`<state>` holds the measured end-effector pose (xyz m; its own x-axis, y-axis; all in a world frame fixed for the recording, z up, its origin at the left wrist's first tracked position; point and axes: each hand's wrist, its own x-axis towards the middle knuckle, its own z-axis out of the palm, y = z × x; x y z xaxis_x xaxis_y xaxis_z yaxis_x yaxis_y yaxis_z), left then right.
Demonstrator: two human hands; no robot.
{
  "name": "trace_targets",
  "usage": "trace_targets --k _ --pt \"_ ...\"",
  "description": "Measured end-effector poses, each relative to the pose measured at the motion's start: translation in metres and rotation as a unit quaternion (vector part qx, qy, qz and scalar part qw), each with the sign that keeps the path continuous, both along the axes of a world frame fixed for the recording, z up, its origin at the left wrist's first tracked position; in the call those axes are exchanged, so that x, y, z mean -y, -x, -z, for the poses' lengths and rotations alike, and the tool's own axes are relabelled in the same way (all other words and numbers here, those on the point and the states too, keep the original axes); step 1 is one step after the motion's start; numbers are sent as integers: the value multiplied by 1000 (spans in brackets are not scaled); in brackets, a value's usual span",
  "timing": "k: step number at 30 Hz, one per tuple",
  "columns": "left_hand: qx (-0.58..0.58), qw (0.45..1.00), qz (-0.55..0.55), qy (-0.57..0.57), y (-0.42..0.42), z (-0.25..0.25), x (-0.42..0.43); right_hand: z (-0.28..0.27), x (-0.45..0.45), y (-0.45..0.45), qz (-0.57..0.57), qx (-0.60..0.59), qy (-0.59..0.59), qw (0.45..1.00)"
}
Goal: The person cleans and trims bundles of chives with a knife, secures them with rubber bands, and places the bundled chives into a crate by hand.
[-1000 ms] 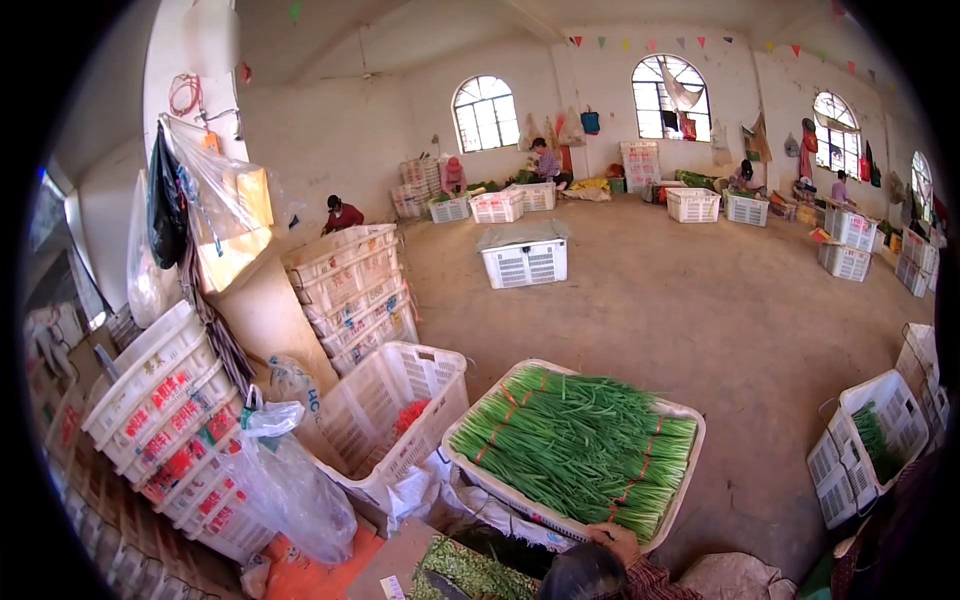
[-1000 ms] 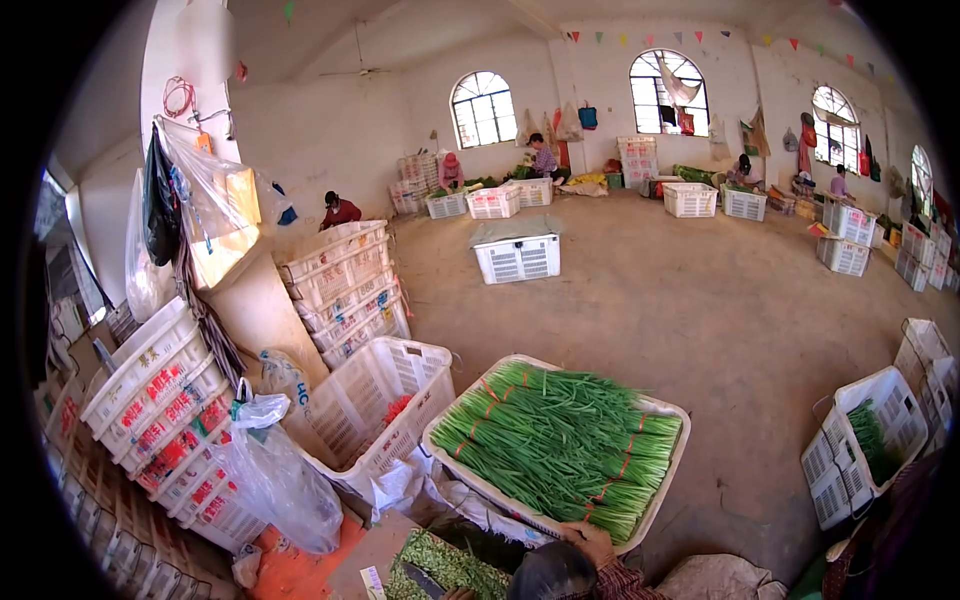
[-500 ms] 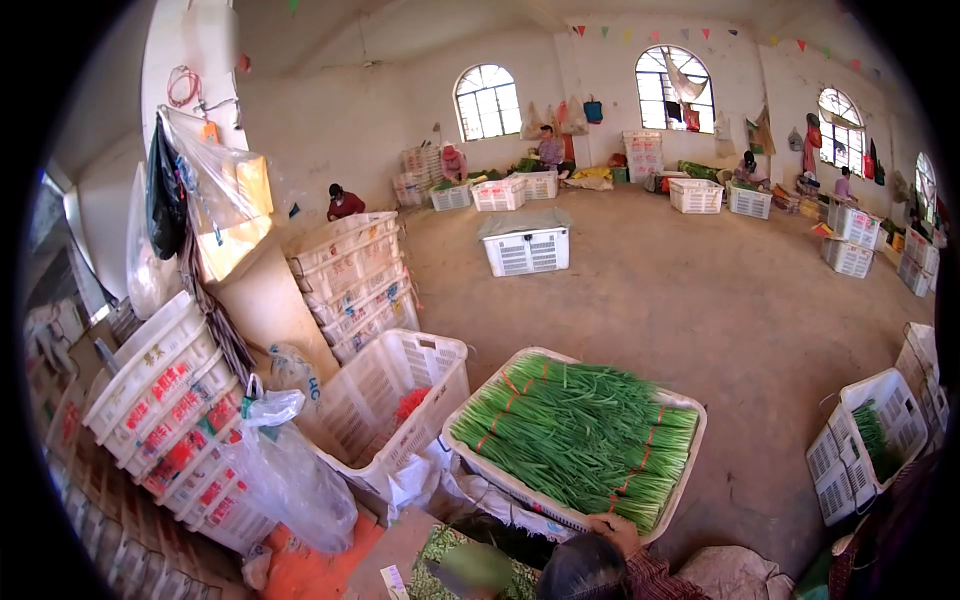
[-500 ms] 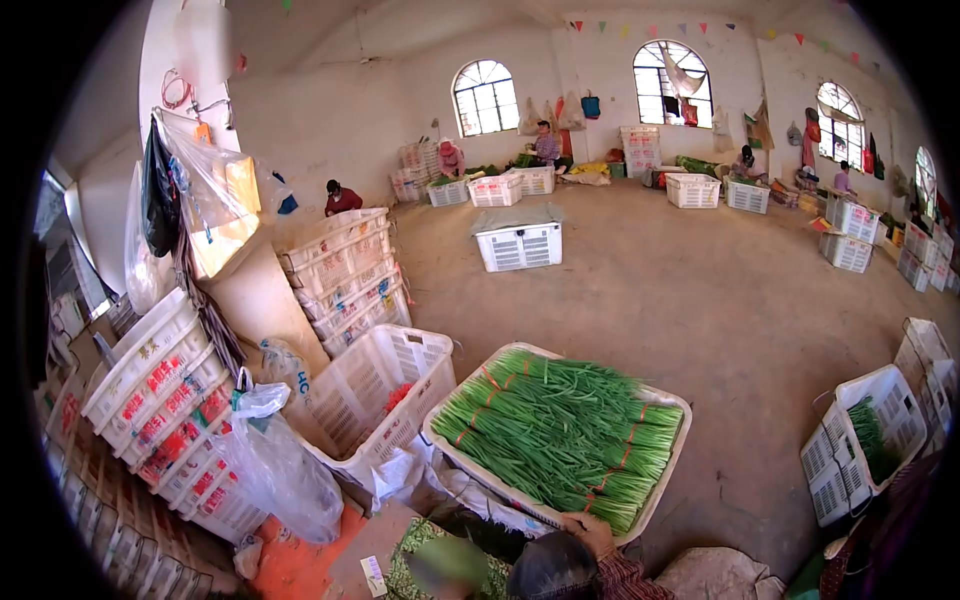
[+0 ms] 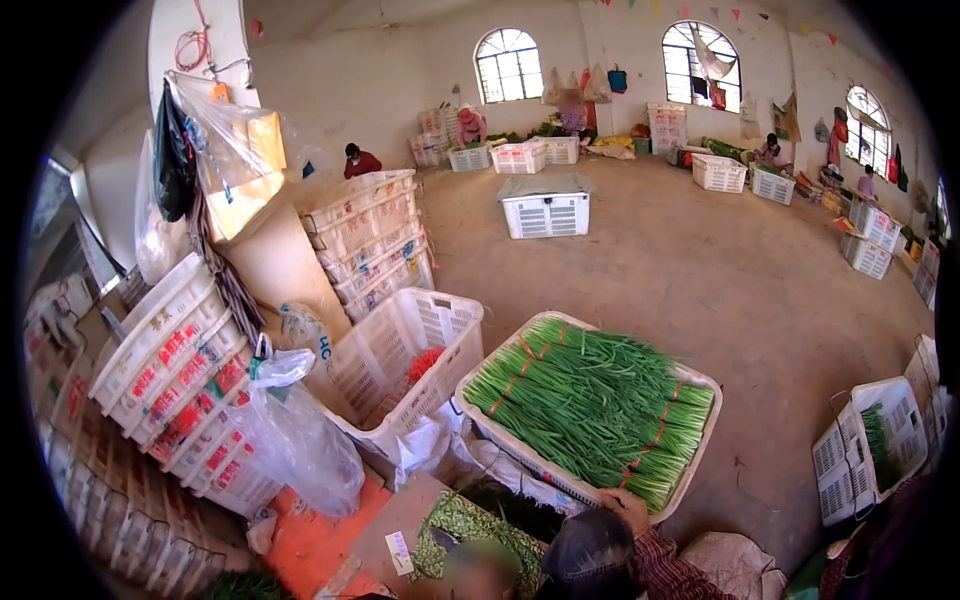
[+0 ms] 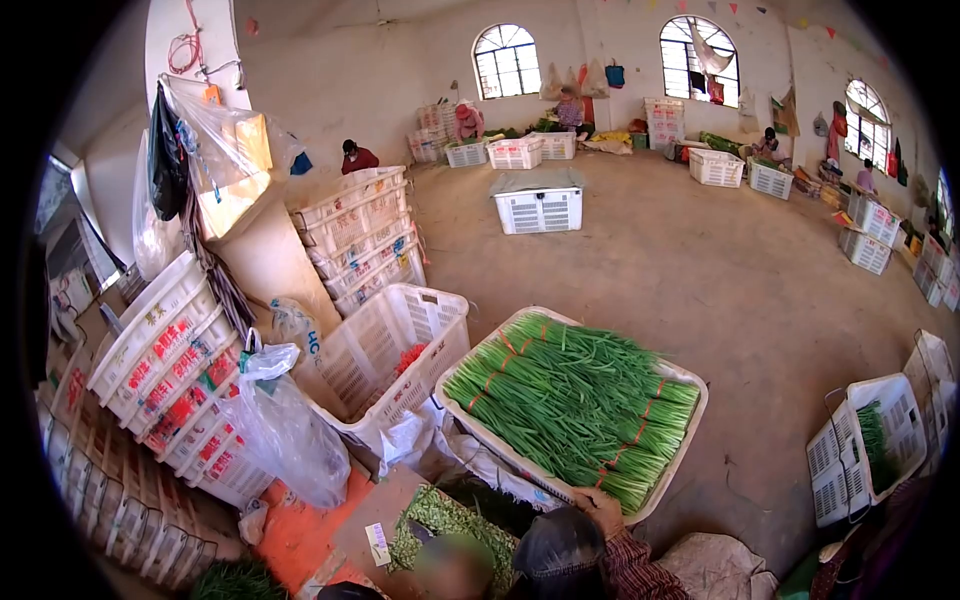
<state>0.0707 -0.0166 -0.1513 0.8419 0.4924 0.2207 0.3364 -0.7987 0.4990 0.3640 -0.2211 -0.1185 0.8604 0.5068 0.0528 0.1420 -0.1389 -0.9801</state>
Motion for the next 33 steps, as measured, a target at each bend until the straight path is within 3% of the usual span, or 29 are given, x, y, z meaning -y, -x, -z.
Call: trace_targets --k 33 --pt "-25 999 19 21 -2 -5 -5 5 0 -3 5 13 13 1000"
